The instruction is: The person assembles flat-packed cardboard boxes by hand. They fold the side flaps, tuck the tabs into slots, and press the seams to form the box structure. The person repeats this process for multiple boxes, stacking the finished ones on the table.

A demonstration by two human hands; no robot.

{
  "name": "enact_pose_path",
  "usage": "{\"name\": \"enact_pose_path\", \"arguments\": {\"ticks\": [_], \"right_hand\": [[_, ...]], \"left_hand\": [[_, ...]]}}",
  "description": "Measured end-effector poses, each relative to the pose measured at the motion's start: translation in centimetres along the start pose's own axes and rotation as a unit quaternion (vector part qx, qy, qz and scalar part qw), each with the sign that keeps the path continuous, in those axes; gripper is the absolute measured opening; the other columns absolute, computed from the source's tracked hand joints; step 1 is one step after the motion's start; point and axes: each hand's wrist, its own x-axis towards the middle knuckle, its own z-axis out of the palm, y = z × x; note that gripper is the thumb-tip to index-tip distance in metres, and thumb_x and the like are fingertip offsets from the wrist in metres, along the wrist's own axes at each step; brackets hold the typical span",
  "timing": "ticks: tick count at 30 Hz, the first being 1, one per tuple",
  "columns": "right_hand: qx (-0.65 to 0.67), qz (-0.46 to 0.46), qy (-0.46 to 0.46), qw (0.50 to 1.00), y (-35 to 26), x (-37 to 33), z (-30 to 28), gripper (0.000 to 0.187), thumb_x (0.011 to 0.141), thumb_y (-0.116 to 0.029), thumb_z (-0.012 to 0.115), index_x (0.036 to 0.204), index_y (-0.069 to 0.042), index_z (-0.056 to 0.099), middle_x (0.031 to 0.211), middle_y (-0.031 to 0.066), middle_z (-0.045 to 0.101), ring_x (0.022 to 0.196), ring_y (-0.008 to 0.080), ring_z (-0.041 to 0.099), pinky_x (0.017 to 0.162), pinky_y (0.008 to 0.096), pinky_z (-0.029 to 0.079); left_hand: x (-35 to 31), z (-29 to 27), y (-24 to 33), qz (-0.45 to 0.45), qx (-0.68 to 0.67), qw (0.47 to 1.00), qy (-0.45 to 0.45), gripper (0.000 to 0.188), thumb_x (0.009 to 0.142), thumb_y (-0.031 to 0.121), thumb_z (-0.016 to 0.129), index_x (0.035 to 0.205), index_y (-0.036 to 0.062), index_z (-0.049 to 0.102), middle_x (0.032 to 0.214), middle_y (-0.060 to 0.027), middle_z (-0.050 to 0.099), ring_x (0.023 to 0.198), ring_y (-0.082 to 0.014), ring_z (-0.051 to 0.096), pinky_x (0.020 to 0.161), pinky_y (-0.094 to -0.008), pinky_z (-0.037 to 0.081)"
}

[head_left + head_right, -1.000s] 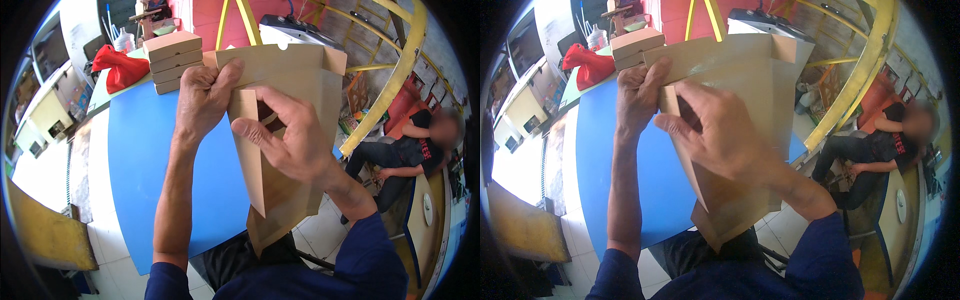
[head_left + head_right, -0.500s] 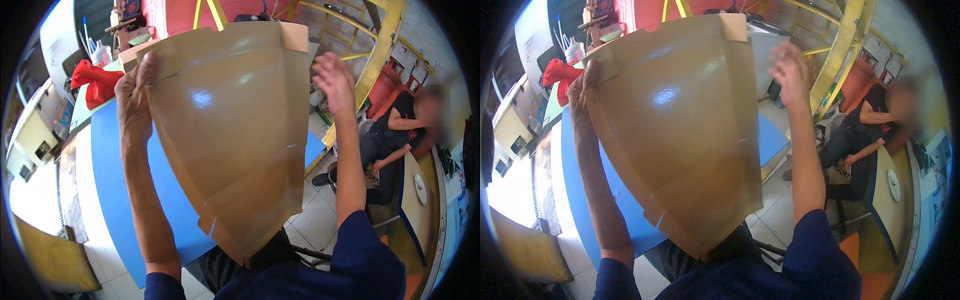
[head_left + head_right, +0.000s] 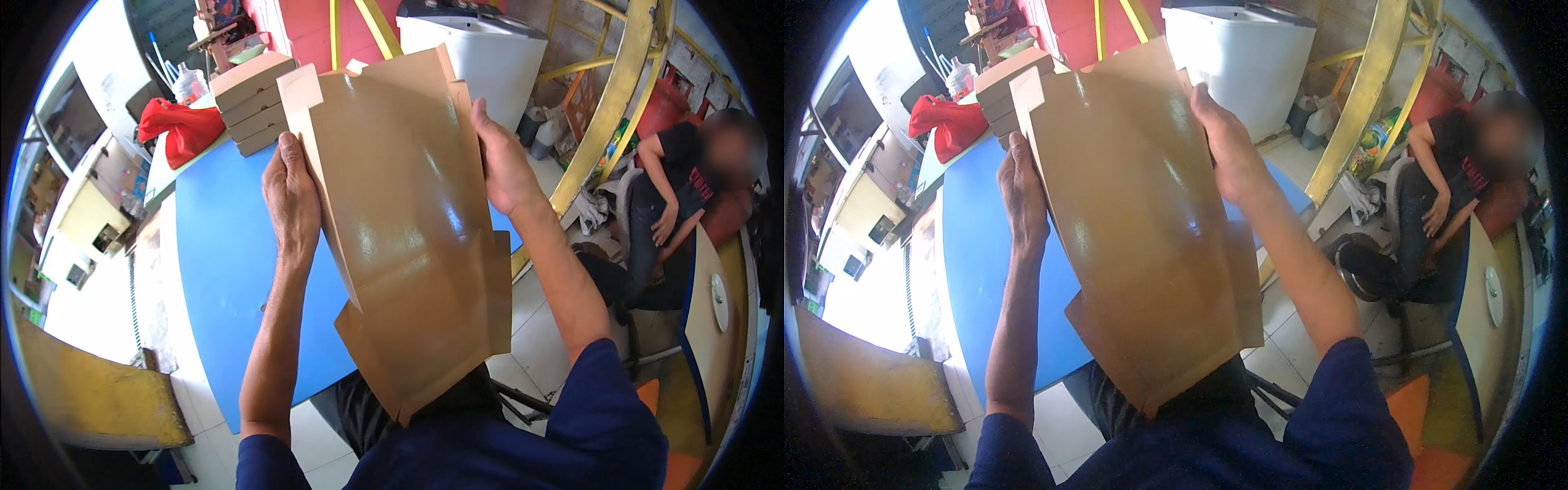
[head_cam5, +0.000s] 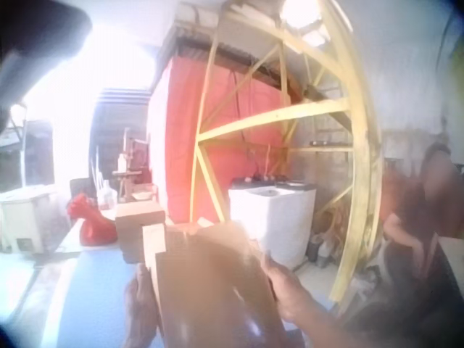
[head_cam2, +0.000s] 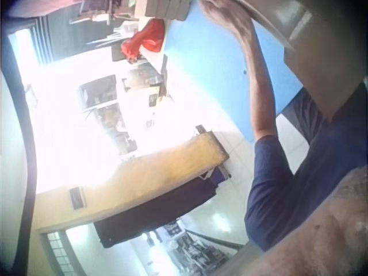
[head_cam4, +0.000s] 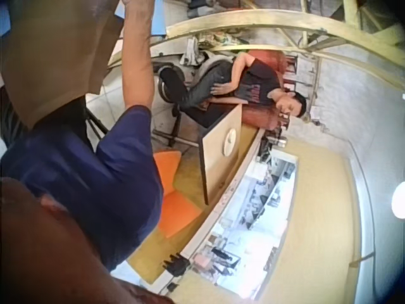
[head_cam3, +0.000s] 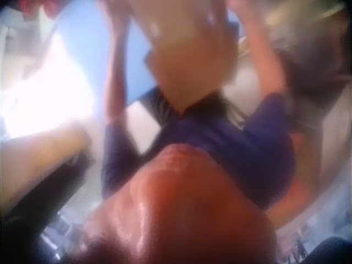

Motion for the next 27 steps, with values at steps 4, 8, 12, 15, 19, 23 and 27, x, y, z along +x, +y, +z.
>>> {"name": "enact_pose_path", "arguments": {"ticks": [4, 8, 12, 15, 19, 23, 27], "right_hand": [[0.060, 0.017, 0.010, 0.998, -1.2, 0.5, -0.5, 0.044, 0.102, -0.038, 0.056, 0.127, -0.003, 0.060, 0.118, 0.0071, 0.066, 0.103, 0.0155, 0.063, 0.089, 0.0297, 0.051], [-0.027, -0.028, 0.041, 0.998, -2.0, 2.0, -1.7, 0.038, 0.102, -0.032, 0.058, 0.121, -0.001, 0.064, 0.111, 0.0064, 0.069, 0.097, 0.0145, 0.064, 0.086, 0.0294, 0.052], [-0.077, -0.103, 0.072, 0.989, -1.9, 2.2, -2.1, 0.037, 0.100, -0.026, 0.060, 0.118, 0.006, 0.064, 0.110, 0.0120, 0.068, 0.095, 0.0175, 0.064, 0.085, 0.0327, 0.053], [-0.059, -0.136, 0.096, 0.984, -2.1, 1.5, -2.1, 0.038, 0.100, -0.023, 0.060, 0.119, 0.009, 0.063, 0.110, 0.0138, 0.068, 0.093, 0.0192, 0.064, 0.084, 0.0333, 0.053], [0.001, -0.101, 0.079, 0.992, -1.7, 0.4, -2.5, 0.035, 0.101, -0.021, 0.059, 0.118, 0.009, 0.063, 0.106, 0.0122, 0.069, 0.091, 0.0185, 0.064, 0.081, 0.0322, 0.053], [-0.061, -0.074, 0.049, 0.994, 0.6, -1.0, -3.9, 0.033, 0.102, -0.020, 0.058, 0.117, 0.009, 0.064, 0.102, 0.0104, 0.069, 0.089, 0.0165, 0.064, 0.078, 0.0323, 0.053], [-0.045, -0.095, 0.058, 0.993, 1.2, -0.1, -4.5, 0.032, 0.102, -0.021, 0.058, 0.114, 0.008, 0.065, 0.099, 0.0087, 0.069, 0.086, 0.0151, 0.064, 0.075, 0.0325, 0.054]], "left_hand": [[1.0, 0.7, 1.4, -0.021, -0.034, 0.999, 0.016, 0.038, 0.106, 0.026, 0.049, 0.082, -0.0026, 0.060, 0.069, 0.0013, 0.051, 0.066, -0.0077, 0.040, 0.060, -0.0300, 0.038], [2.5, 0.7, 0.5, -0.023, -0.045, 0.999, -0.017, 0.031, 0.104, 0.023, 0.053, 0.104, -0.0044, 0.067, 0.091, -0.0057, 0.069, 0.077, -0.0093, 0.060, 0.072, -0.0273, 0.050], [1.4, 1.3, 1.8, -0.045, -0.112, 0.992, -0.036, 0.032, 0.105, 0.025, 0.051, 0.109, -0.0036, 0.066, 0.093, -0.0070, 0.070, 0.080, -0.0111, 0.064, 0.074, -0.0280, 0.052], [-0.6, 1.8, 2.1, -0.088, -0.133, 0.986, -0.037, 0.033, 0.106, 0.026, 0.050, 0.114, -0.0030, 0.064, 0.097, -0.0076, 0.070, 0.083, -0.0118, 0.065, 0.076, -0.0275, 0.053], [-3.1, 1.8, 1.5, -0.114, -0.169, 0.978, -0.034, 0.036, 0.106, 0.028, 0.050, 0.117, -0.0042, 0.062, 0.105, -0.0094, 0.069, 0.089, -0.0124, 0.065, 0.079, -0.0275, 0.053], [-2.6, 0.8, 1.2, -0.131, -0.195, 0.971, -0.046, 0.036, 0.105, 0.027, 0.051, 0.115, -0.0058, 0.063, 0.105, -0.0091, 0.069, 0.086, -0.0117, 0.064, 0.078, -0.0265, 0.053], [-3.2, 0.3, 1.4, -0.171, -0.258, 0.947, -0.087, 0.033, 0.104, 0.025, 0.053, 0.112, -0.0058, 0.064, 0.103, -0.0095, 0.070, 0.086, -0.0131, 0.066, 0.077, -0.0270, 0.055]]}}
